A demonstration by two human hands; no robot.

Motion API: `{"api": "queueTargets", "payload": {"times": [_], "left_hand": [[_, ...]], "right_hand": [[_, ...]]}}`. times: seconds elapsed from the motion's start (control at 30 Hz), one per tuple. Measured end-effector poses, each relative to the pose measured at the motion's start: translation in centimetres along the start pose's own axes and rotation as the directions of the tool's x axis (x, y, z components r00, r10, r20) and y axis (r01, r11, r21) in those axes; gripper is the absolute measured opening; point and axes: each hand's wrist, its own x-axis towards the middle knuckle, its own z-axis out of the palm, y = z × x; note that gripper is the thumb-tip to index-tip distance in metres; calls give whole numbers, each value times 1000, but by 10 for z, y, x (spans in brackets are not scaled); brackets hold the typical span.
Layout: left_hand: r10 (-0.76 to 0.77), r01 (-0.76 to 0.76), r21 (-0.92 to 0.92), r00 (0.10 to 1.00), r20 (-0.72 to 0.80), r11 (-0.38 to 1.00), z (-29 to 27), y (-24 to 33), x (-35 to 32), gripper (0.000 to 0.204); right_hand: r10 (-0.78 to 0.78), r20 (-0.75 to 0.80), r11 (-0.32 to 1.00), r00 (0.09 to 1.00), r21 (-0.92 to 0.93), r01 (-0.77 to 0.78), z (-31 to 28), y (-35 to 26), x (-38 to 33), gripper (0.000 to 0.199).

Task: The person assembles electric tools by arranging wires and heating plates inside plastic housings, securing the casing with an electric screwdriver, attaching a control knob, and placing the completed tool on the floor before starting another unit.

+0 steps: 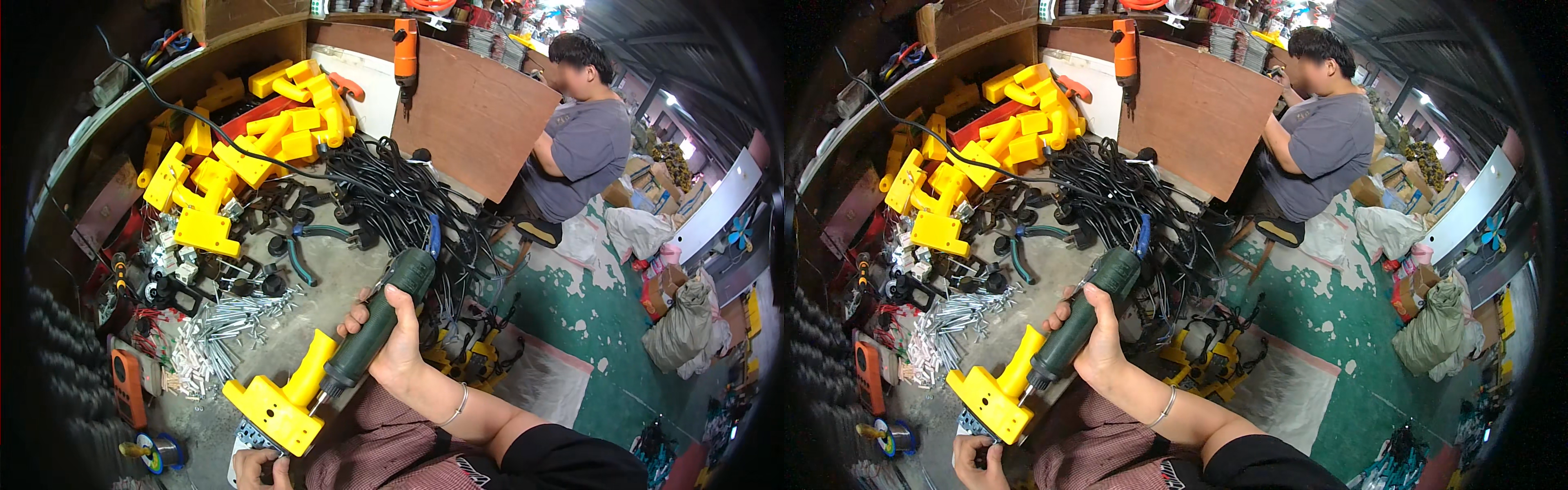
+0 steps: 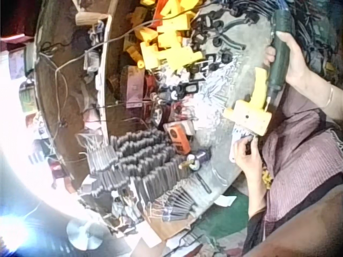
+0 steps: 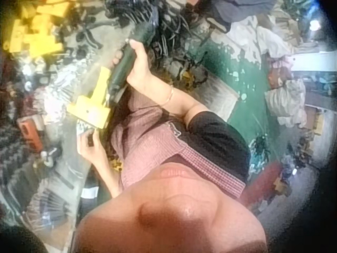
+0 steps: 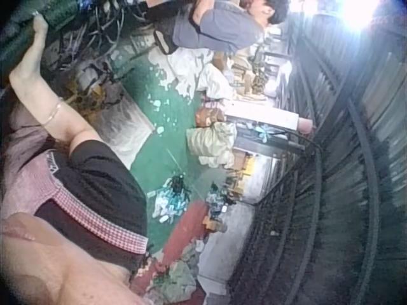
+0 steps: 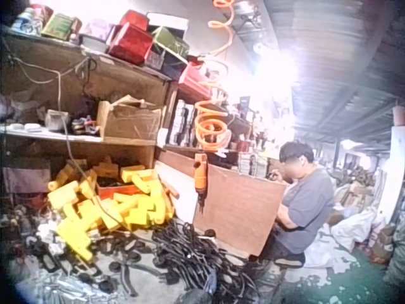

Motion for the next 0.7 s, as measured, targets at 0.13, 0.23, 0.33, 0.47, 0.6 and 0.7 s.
{"api": "queueTargets", "payload": {"times": [0.13, 0.23, 0.33, 0.47, 0.6, 0.7], "left_hand": [[-29, 29, -8, 1000, 2, 1000, 1, 0, 0, 11], [-5, 5, -2, 1000, -21, 1000, 2, 2, 0, 10], [-13, 12, -14, 1000, -16, 1000, 2, -1, -1, 11], [-9, 7, -70, 1000, -24, 998, 2, -6, -4, 11], [12, -11, -31, 1000, 22, 999, -2, -20, -10, 14], [64, -66, -55, 997, -36, 996, 12, -26, -2, 16]], "right_hand": [[-2, -12, 1000, 1000, 1, 2, 2, 0, -1, 35], [-5, -7, 1000, 1000, 0, 5, 2, -1, -2, 35], [-5, -4, 1000, 1000, 1, 5, 3, -3, -5, 34], [1, 2, 1000, 1000, 3, -1, 3, -1, -5, 35], [25, -17, 1000, 1000, 4, -25, 5, 2, 0, 35], [-40, -32, 998, 999, -44, 39, 7, -6, -2, 38]]}}
